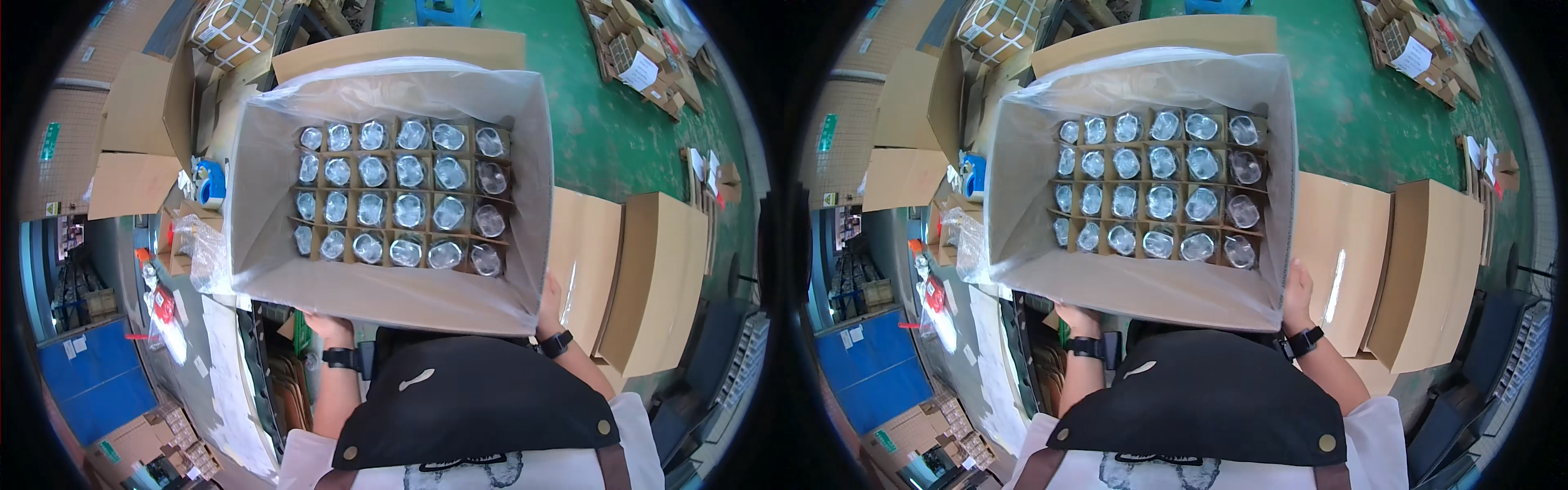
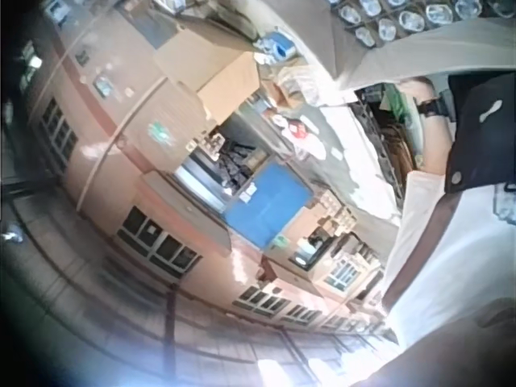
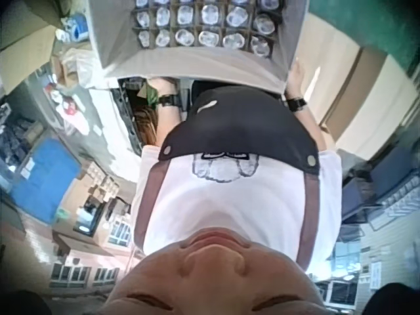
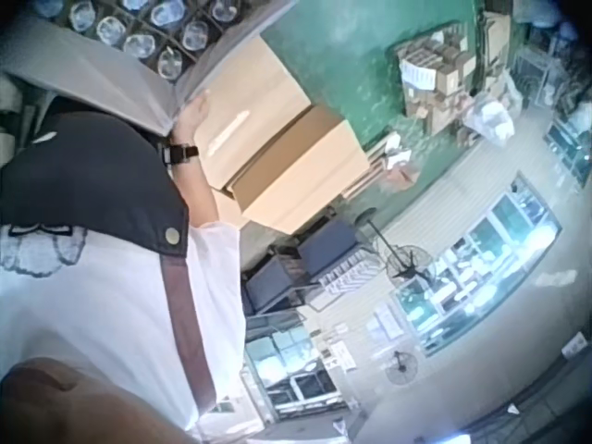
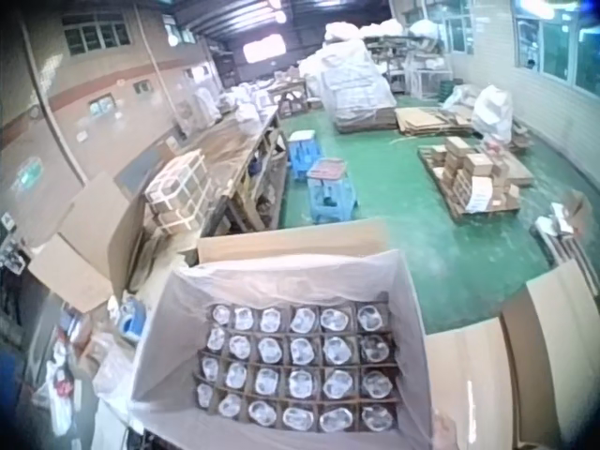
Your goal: The person assembles a cardboard box, places a tray of individually wrapped items inside, and adds red plastic pieces on top. The person uses a tape dispenser to seal the box flaps and handles the items by hand.
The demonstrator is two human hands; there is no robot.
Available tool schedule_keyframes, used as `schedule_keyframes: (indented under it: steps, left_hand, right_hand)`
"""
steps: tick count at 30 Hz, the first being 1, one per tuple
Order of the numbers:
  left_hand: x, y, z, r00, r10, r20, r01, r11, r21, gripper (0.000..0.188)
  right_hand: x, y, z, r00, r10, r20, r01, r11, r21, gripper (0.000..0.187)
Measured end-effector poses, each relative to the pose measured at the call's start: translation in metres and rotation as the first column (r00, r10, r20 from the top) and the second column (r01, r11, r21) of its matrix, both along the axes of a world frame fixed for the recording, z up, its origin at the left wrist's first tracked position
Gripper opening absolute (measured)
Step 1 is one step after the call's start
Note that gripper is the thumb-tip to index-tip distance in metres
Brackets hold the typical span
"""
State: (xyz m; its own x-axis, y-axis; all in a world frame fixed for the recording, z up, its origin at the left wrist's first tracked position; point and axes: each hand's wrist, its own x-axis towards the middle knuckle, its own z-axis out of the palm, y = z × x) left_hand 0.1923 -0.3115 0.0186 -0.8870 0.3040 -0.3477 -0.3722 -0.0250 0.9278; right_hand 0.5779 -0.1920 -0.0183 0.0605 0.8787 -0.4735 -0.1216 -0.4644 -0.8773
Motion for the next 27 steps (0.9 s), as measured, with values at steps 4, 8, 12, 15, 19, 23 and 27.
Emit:
schedule_keyframes:
  steps: [4, 8, 12, 15, 19, 23, 27]
  left_hand:
    - [-0.018, -0.020, -0.020, 0.961, -0.276, 0.000, 0.271, 0.945, -0.182, 0.038]
    - [-0.105, -0.049, 0.068, 0.137, -0.832, 0.537, 0.955, -0.034, -0.296, 0.030]
    - [-0.188, 0.012, 0.253, -0.167, -0.923, 0.348, 0.986, -0.146, 0.084, 0.046]
    - [-0.217, 0.139, 0.296, -0.231, -0.962, 0.147, 0.947, -0.258, -0.194, 0.051]
    - [-0.136, 0.263, 0.195, -0.362, -0.881, 0.306, 0.813, -0.459, -0.359, 0.034]
    - [-0.022, 0.235, -0.006, -0.806, -0.479, 0.347, 0.265, -0.817, -0.512, 0.026]
    - [0.040, 0.164, -0.070, -0.694, -0.693, 0.196, 0.478, -0.646, -0.595, 0.021]
  right_hand:
    - [0.012, 0.001, 0.015, 0.959, -0.056, 0.278, 0.044, 0.998, 0.049, 0.028]
    - [0.059, 0.024, 0.094, 0.789, -0.034, 0.613, 0.041, 0.999, 0.003, 0.020]
    - [-0.001, 0.085, 0.312, 0.753, 0.219, 0.620, -0.209, 0.974, -0.090, 0.026]
    - [-0.096, 0.134, 0.387, 0.595, 0.528, 0.606, -0.496, 0.834, -0.241, 0.026]
    - [-0.209, 0.196, 0.297, 0.229, 0.855, 0.466, -0.821, 0.427, -0.379, 0.018]
    - [-0.253, 0.173, 0.098, -0.562, 0.783, 0.268, -0.686, -0.260, -0.679, 0.021]
    - [-0.207, 0.085, -0.016, -0.485, 0.706, 0.515, -0.695, 0.047, -0.718, 0.021]
